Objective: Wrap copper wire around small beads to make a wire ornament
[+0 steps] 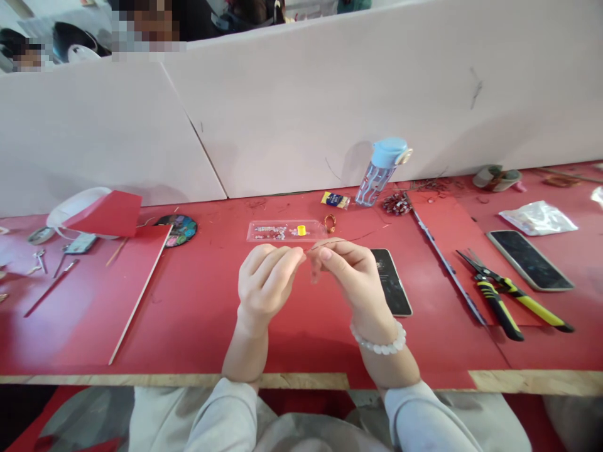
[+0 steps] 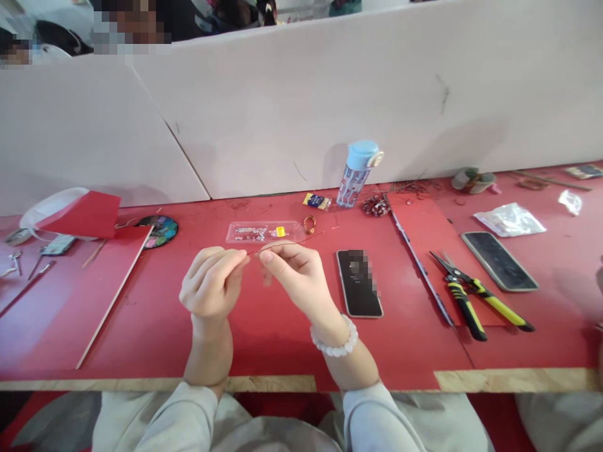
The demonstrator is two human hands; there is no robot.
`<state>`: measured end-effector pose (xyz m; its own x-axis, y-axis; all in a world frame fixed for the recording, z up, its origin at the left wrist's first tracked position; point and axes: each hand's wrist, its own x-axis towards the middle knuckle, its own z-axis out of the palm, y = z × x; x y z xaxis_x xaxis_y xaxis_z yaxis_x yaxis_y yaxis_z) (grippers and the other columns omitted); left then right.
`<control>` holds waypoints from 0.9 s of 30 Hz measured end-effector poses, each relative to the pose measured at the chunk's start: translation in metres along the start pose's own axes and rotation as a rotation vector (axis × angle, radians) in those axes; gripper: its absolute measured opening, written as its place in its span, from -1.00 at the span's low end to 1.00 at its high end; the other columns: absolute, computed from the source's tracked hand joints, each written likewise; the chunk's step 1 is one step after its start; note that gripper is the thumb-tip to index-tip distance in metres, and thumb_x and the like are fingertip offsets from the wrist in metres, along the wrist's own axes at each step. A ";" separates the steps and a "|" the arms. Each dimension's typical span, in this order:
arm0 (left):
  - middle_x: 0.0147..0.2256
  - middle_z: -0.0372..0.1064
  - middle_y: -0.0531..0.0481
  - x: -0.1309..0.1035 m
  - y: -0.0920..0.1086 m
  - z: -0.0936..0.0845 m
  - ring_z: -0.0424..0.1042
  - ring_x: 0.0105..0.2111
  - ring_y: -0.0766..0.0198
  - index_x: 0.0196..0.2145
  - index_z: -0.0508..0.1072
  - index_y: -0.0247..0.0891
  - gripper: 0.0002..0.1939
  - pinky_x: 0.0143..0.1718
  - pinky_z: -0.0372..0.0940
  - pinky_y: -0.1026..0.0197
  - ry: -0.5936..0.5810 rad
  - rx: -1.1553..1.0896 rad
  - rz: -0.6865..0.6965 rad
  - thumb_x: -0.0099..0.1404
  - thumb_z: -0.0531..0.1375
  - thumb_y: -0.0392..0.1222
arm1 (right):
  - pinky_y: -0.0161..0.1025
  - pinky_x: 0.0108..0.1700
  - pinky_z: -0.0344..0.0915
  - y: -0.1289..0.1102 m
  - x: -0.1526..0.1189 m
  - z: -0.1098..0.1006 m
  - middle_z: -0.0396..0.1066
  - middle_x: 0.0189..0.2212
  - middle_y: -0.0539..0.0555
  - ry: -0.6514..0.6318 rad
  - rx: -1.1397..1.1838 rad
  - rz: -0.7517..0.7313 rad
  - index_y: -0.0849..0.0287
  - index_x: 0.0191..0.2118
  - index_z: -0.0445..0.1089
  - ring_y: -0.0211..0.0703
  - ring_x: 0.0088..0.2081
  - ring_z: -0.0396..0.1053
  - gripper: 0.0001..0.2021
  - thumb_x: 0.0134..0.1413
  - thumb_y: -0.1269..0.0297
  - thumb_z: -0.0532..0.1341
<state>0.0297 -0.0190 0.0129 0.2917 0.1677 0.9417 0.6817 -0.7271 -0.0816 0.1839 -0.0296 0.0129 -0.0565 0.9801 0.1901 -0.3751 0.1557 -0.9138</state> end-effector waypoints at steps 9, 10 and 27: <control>-0.39 0.59 -0.03 0.003 0.004 0.005 0.47 -0.43 0.28 -0.16 0.49 -0.31 -0.89 -0.35 0.42 0.23 -0.100 -0.041 -0.093 0.37 0.26 -0.40 | -0.27 -0.49 0.41 0.004 0.008 -0.005 0.44 -0.64 -0.05 0.038 0.055 0.067 0.16 -0.43 0.55 -0.30 -0.61 0.38 -0.78 0.01 0.10 0.42; -0.38 0.59 -0.03 0.003 0.005 0.005 0.48 -0.42 0.28 -0.15 0.49 -0.31 -0.89 -0.35 0.42 0.23 -0.112 -0.040 -0.110 0.37 0.26 -0.41 | -0.28 -0.48 0.42 0.004 0.009 -0.006 0.45 -0.63 -0.05 0.042 0.060 0.067 0.16 -0.42 0.56 -0.30 -0.60 0.38 -0.79 0.01 0.12 0.42; -0.38 0.57 -0.05 0.001 0.001 0.006 0.48 -0.40 0.24 -0.16 0.48 -0.31 -0.83 -0.32 0.42 0.21 -0.112 0.036 -0.017 0.36 0.21 -0.50 | -0.45 -0.78 0.02 0.010 0.017 0.003 0.04 -0.72 -0.20 -0.184 0.444 0.490 0.14 -0.59 0.25 -0.44 -0.73 -0.06 -0.57 -0.10 -0.03 0.42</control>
<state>0.0348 -0.0157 0.0115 0.3512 0.2547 0.9010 0.7101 -0.6997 -0.0790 0.1759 -0.0119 0.0079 -0.4578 0.8817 -0.1139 -0.6081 -0.4040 -0.6834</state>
